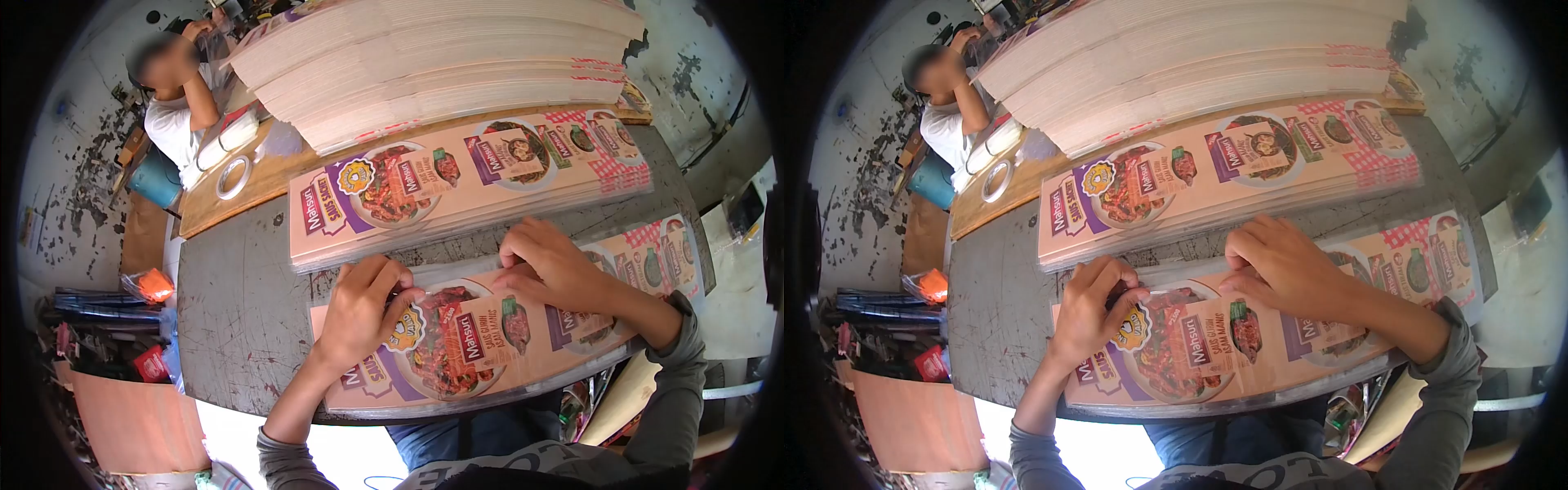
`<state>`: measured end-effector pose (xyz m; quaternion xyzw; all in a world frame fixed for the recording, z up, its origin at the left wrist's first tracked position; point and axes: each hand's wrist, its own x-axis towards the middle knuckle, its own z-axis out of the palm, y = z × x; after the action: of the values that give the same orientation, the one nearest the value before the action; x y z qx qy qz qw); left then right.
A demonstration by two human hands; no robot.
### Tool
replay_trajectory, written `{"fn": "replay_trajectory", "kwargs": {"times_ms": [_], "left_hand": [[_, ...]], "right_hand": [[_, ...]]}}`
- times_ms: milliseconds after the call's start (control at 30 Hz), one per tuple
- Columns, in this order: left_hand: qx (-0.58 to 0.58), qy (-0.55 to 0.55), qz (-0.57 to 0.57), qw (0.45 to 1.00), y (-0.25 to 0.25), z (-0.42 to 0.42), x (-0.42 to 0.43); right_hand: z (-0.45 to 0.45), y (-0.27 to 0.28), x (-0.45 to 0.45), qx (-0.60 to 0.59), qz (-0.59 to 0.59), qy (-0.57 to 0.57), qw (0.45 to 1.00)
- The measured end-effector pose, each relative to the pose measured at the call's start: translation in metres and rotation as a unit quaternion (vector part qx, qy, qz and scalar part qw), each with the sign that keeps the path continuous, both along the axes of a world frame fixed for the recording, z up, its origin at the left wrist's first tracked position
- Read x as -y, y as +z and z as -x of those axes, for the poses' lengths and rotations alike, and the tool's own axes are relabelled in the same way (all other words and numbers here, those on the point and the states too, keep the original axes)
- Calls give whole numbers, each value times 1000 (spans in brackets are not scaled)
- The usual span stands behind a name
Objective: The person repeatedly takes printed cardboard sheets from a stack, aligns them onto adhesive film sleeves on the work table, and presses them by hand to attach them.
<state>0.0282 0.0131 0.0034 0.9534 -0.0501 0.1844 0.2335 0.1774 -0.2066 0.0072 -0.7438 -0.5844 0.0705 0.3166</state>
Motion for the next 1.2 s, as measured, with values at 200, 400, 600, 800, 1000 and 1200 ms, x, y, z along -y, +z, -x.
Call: {"fn": "replay_trajectory", "kwargs": {"times_ms": [200,400,600,800,1000,1200], "left_hand": [[72,22,-36,996,3,3,8],[160,61,-188,967,14,17,19],[210,75,-257,940,17,29,22],[144,72,-208,965,21,22,19],[-39,45,-64,996,29,19,8],[-17,30,-19,999,29,16,6]], "right_hand": [[-2,-2,-1,7,-29,-5,1000],[6,19,6,47,-57,11,997],[12,39,16,27,-43,-49,997],[2,39,29,7,25,-24,999],[1,27,26,49,-33,5,998],[0,25,27,81,-42,17,996]]}}
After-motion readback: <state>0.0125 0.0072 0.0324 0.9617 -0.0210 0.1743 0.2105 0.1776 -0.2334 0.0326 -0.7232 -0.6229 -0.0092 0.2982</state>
